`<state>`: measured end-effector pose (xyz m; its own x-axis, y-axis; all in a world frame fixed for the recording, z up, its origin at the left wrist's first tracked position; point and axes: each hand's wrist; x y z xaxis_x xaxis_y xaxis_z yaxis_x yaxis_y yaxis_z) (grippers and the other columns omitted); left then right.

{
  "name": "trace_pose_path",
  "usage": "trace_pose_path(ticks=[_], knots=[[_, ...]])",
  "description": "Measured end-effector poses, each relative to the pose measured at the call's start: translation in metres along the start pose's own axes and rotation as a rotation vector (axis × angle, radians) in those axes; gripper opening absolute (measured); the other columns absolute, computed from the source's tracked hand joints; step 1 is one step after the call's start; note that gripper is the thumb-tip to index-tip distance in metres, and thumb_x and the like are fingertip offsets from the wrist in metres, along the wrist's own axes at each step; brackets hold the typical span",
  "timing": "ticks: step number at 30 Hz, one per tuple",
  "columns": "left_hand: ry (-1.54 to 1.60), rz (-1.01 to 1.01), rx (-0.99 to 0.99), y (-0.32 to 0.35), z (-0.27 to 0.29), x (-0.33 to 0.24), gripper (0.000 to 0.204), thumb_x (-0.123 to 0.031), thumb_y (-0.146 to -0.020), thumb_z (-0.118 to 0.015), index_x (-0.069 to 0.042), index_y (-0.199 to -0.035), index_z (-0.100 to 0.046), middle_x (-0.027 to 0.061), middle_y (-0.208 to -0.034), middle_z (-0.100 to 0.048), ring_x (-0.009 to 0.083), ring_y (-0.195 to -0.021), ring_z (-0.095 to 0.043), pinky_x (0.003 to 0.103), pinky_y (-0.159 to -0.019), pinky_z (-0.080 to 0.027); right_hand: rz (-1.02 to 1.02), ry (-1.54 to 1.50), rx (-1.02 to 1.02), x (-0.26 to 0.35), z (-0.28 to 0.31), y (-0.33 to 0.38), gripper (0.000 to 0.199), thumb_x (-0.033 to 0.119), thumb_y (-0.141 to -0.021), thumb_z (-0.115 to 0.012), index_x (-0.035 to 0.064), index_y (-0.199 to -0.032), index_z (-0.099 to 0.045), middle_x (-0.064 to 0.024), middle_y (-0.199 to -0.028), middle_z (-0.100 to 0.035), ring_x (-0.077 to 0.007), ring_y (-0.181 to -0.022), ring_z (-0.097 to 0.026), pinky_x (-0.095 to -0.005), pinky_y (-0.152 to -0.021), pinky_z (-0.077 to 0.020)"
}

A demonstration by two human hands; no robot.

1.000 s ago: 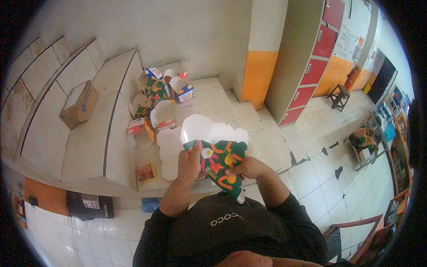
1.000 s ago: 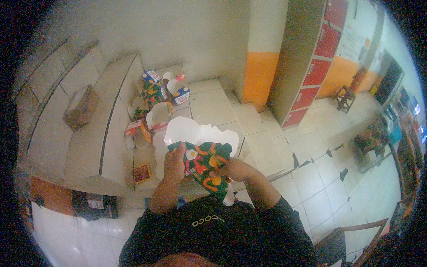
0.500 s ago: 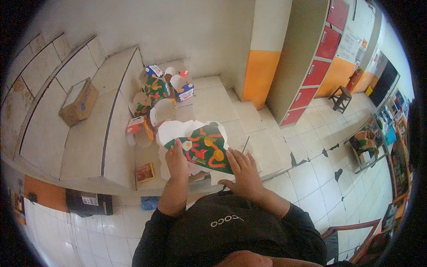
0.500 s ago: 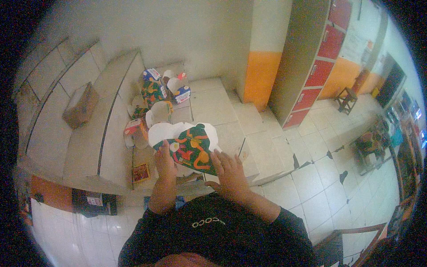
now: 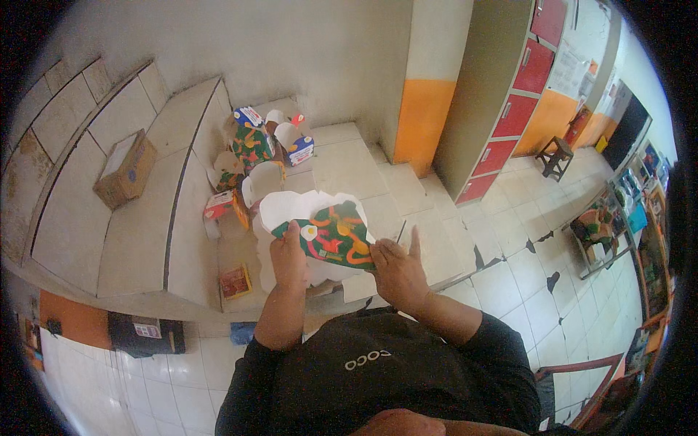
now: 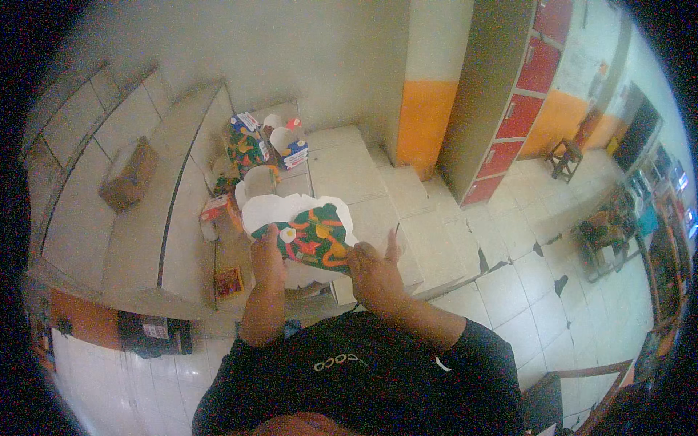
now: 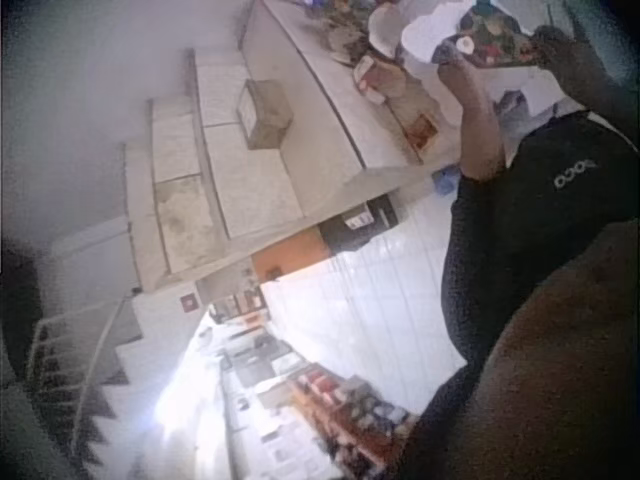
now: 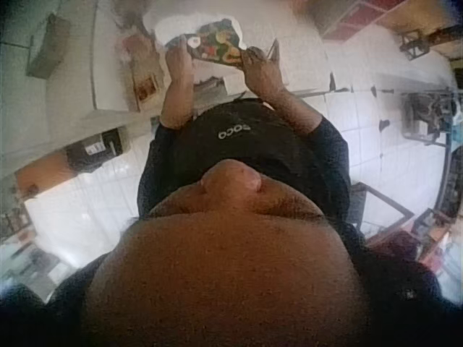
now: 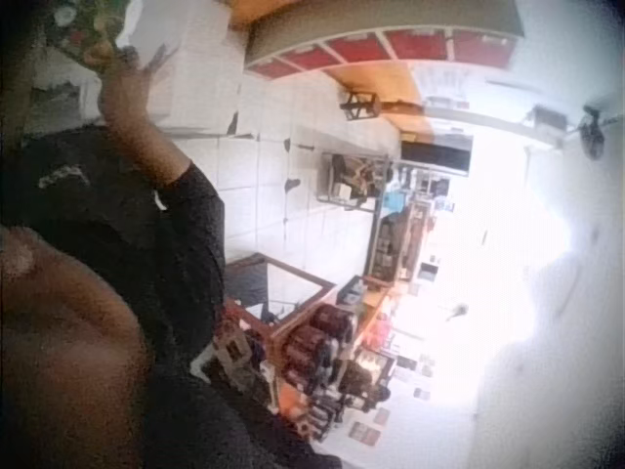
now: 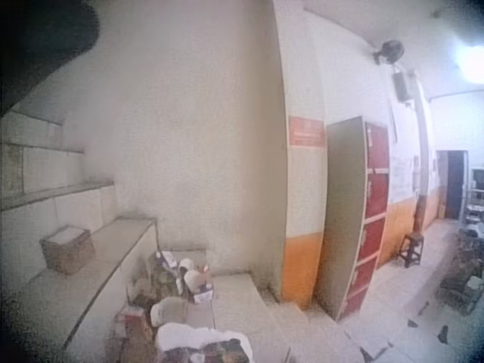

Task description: The person folds and assembles multiple small, colorful paper boxes from flat sheets. They repeatedly fold the sides and tabs to form the box shape, then place the finished boxes on a nearby counter.

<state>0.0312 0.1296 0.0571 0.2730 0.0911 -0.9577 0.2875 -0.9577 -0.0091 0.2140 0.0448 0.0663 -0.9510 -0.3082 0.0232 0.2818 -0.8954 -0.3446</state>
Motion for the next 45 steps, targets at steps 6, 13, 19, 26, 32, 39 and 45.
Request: trace_pose_path(ticks=[6,13,19,26,32,39,45], knots=[[-0.064,0.283,0.372,0.0,0.003,-0.015,0.042,-0.023,-0.084,-0.058,0.007,-0.111,-0.049,0.0132,-0.1,-0.057,0.021,-0.093,-0.056,0.033,-0.082,-0.043,0.102,-0.061,0.148,-0.031,-0.001,-0.005,0.016,0.013,-0.075,-0.056,0.0049,-0.087,-0.062,-0.0117,-0.08,-0.061,-0.0276,-0.082,-0.058,-0.036,-0.091,-0.0414],[-0.01,-0.041,0.297,-0.009,0.019,0.022,0.059,-0.016,-0.075,-0.068,-0.002,-0.125,-0.039,0.0129,-0.123,-0.046,0.0219,-0.118,-0.041,0.037,-0.095,-0.037,-0.613,-0.83,-0.048,-0.071,0.02,0.014,0.031,0.027,-0.083,-0.06,-0.0027,-0.091,-0.063,-0.0146,-0.074,-0.065,-0.0151,-0.062,-0.063,-0.0281,-0.057,-0.0483],[0.25,0.2,0.538,-0.002,0.021,-0.001,0.041,-0.007,-0.075,-0.066,0.002,-0.113,-0.052,0.0093,-0.104,-0.06,0.0198,-0.091,-0.059,0.033,-0.084,-0.046,-0.646,-1.078,0.087,-0.052,0.008,0.022,0.04,0.022,-0.082,-0.063,-0.0022,-0.112,-0.052,-0.0129,-0.094,-0.062,-0.015,-0.081,-0.059,-0.0298,-0.07,-0.0478],[-0.603,-0.062,0.733,-0.01,0.034,-0.061,0.03,-0.013,-0.074,-0.069,0.0,-0.099,-0.062,0.0081,-0.083,-0.065,0.0131,-0.074,-0.061,0.025,-0.068,-0.048,-0.136,-0.518,-0.547,-0.063,0.05,0.008,0.09,0.03,-0.065,-0.077,0.0024,-0.134,-0.027,-0.0216,-0.14,-0.024,-0.0372,-0.129,-0.025,-0.0435,-0.104,-0.0225],[-0.728,-0.009,0.926,-0.013,0.034,-0.103,0.029,-0.016,-0.072,-0.071,0.0,-0.095,-0.064,0.0081,-0.079,-0.064,0.0108,-0.069,-0.059,0.024,-0.062,-0.047,-0.15,-1.641,-0.252,-0.071,0.056,-0.001,0.082,0.025,-0.063,-0.079,0.0033,-0.13,-0.036,-0.0131,-0.131,-0.04,-0.0284,-0.121,-0.039,-0.0399,-0.099,-0.0328],[-0.223,0.193,0.727,-0.016,0.031,-0.09,0.042,-0.015,-0.073,-0.07,0.0,-0.109,-0.054,0.0085,-0.097,-0.061,0.0149,-0.083,-0.06,0.028,-0.074,-0.049,-0.328,-1.394,0.238,-0.081,0.022,0.019,0.036,0.019,-0.072,-0.072,0.005,-0.104,-0.061,-0.0052,-0.091,-0.064,-0.0136,-0.082,-0.059,-0.027,-0.073,-0.0457],[0.587,0.482,1.079,0.0,0.047,-0.025,0.066,-0.013,-0.068,-0.074,0.0,-0.122,-0.04,0.0101,-0.113,-0.055,0.022,-0.105,-0.054,0.035,-0.089,-0.045,-0.532,-1.61,0.021,-0.073,0.012,0.027,0.025,0.009,-0.079,-0.063,-0.0003,-0.102,-0.059,-0.0067,-0.092,-0.063,-0.0153,-0.084,-0.059,-0.028,-0.076,-0.0464]])
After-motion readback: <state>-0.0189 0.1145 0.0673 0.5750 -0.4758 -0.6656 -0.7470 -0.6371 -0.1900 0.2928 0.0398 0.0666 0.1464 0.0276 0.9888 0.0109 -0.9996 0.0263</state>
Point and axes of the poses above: each hand's wrist, its own y-axis away from the middle knuckle, its own z-axis out of the back of the hand, x = y × z
